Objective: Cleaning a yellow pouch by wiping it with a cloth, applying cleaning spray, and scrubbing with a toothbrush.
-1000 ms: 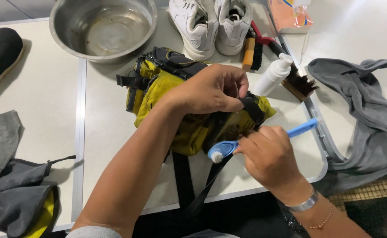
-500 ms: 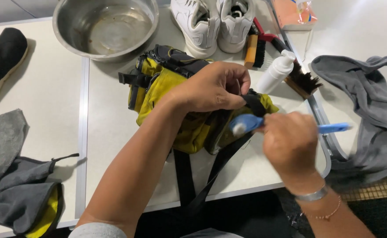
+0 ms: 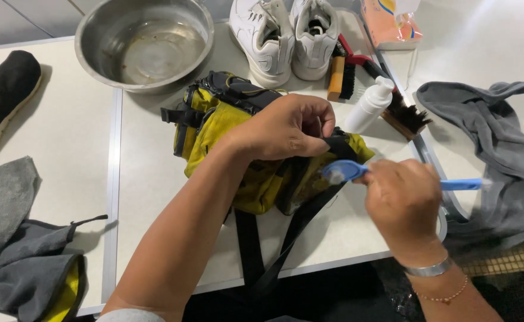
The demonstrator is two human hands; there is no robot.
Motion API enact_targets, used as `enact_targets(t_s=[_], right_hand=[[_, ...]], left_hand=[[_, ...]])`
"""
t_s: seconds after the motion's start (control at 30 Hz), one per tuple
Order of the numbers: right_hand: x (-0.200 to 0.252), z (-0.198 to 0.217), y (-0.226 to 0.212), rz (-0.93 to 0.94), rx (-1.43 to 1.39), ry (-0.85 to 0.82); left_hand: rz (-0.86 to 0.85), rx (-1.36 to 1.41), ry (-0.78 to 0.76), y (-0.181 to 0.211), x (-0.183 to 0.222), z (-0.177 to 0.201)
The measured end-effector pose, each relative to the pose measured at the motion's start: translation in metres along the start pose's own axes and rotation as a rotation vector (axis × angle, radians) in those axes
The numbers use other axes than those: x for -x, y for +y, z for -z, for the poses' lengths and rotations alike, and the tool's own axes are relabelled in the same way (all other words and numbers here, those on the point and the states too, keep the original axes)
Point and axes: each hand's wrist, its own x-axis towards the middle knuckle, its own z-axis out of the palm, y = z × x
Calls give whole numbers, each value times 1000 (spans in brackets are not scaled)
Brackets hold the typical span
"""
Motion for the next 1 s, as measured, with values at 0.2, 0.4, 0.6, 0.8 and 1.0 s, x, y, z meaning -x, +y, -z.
enact_targets(t_s=[0.2,0.4,0.6,0.8,1.0], right_hand=[[-20,21,-30,9,-234,-35],[1,4,-16,-76,-93,-31],[1,-5,1,-43,-63,18],[-28,12,-22,-57,-237,3],[-16,6,-16,-108,-191,42]], left_hand=[[-36,2,-13,6,-1,0],[-42,-25,0,2,0,0],[-20,15,-16,2,3,0],[12,15,-13,2,0,2],[16,-17,-10,-2,0,0]])
